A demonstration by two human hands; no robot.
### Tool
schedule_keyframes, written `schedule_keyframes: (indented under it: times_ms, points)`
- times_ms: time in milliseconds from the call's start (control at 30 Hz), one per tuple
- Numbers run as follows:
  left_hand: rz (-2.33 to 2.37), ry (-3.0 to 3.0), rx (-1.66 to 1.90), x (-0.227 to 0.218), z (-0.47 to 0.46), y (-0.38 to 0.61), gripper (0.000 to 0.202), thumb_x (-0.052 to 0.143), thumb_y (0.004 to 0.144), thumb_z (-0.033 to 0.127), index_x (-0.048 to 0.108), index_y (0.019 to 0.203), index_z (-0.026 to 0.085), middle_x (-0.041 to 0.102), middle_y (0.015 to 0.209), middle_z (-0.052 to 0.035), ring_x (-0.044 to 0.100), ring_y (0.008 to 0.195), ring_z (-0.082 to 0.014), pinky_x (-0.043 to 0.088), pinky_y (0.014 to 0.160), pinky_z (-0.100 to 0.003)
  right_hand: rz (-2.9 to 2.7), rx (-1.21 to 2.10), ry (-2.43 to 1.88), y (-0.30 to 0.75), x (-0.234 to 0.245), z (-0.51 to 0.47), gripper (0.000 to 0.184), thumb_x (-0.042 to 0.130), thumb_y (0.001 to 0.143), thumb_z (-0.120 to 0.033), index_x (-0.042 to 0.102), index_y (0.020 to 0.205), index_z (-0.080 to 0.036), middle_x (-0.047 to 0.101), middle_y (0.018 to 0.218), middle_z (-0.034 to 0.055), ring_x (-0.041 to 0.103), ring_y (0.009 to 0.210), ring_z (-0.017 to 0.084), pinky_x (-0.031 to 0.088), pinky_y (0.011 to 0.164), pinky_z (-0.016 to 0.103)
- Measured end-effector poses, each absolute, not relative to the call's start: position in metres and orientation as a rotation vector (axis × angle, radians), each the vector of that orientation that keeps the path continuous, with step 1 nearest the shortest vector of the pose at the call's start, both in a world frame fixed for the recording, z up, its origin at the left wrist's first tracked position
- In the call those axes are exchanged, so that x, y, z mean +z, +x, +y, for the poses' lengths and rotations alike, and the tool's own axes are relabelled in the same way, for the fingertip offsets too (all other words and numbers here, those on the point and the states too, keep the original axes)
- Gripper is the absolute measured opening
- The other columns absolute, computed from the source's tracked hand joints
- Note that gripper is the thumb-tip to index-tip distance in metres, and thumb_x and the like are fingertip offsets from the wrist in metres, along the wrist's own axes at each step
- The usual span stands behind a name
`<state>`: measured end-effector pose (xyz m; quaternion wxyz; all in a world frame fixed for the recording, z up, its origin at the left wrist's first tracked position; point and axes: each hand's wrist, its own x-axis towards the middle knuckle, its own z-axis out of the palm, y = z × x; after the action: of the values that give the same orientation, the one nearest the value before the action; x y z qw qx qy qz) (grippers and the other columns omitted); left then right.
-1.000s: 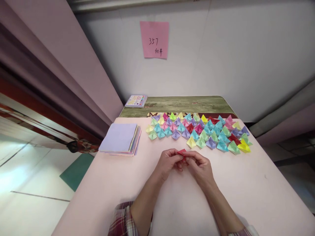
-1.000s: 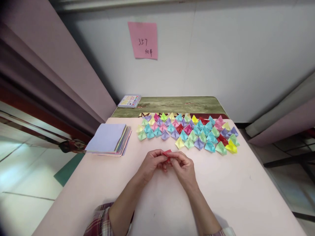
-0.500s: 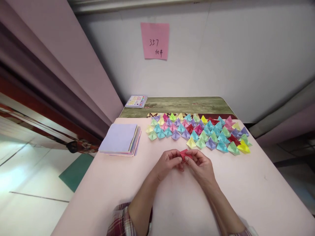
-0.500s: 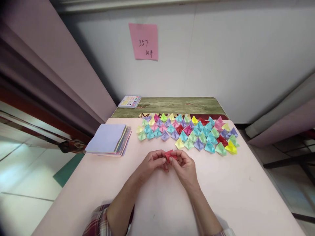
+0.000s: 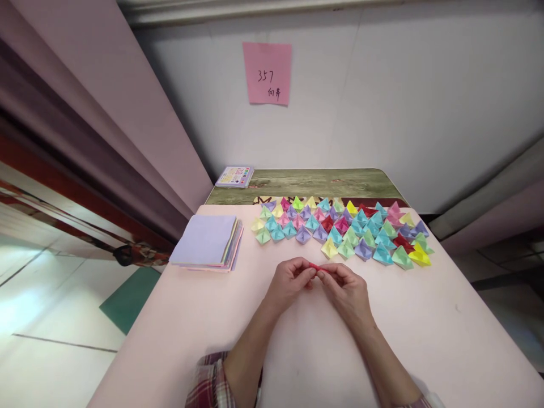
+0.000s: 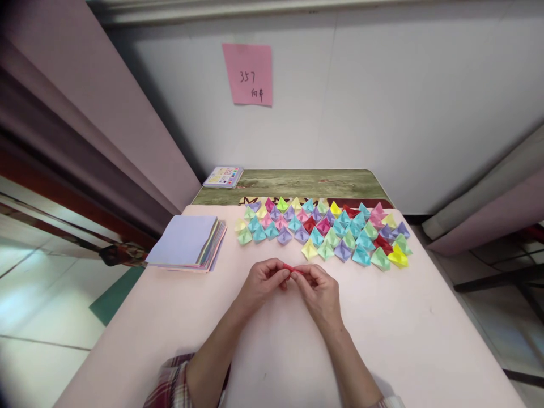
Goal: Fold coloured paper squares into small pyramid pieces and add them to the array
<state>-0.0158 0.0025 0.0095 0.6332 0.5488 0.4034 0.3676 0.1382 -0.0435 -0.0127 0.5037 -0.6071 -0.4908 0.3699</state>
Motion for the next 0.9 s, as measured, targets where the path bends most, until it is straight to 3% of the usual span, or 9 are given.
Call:
schedule_keyframes:
  times_ms: [200,600,900]
  points:
    - [0.935,1.241,0.860,0.0119,0.0017,-0.0154,0.019,0.070,0.077,0.030,0.065,0.085,0.014,0.066,0.077,-0.0037,0.061,0.069,-0.0137,0.049,0.065,-0.025,-1.261,0.931,-1.434,0.1373,-0.0111,-0.0430,0.025,0.063,0.084,-0.042,0.069,0.084,-0.018,0.069,0.076,0.0041,0.061,0.063,0.016,0.048,0.057,0.023]
    - [1.009,1.293,0.832,0.0090,0.0015,-0.0142,0.018,0.062,0.081,0.032,0.060,0.074,0.015,0.057,0.063,0.0016,0.050,0.054,-0.0095,0.040,0.053,-0.021,-1.434,0.870,-1.464,0.1370,-0.0050,-0.0420,0.025,0.055,0.088,-0.038,0.069,0.082,-0.019,0.066,0.068,0.0018,0.056,0.058,0.014,0.043,0.054,0.022]
    - [1.013,1.235,0.787,0.0051,0.0005,-0.0126,0.026,0.064,0.080,0.039,0.058,0.071,0.016,0.058,0.061,0.0016,0.050,0.050,-0.0091,0.042,0.050,-0.021,-1.329,1.029,-1.470,0.1403,-0.0086,-0.0424,0.035,0.056,0.086,-0.048,0.068,0.073,-0.018,0.055,0.054,-0.0016,0.046,0.047,0.012,0.034,0.045,0.022]
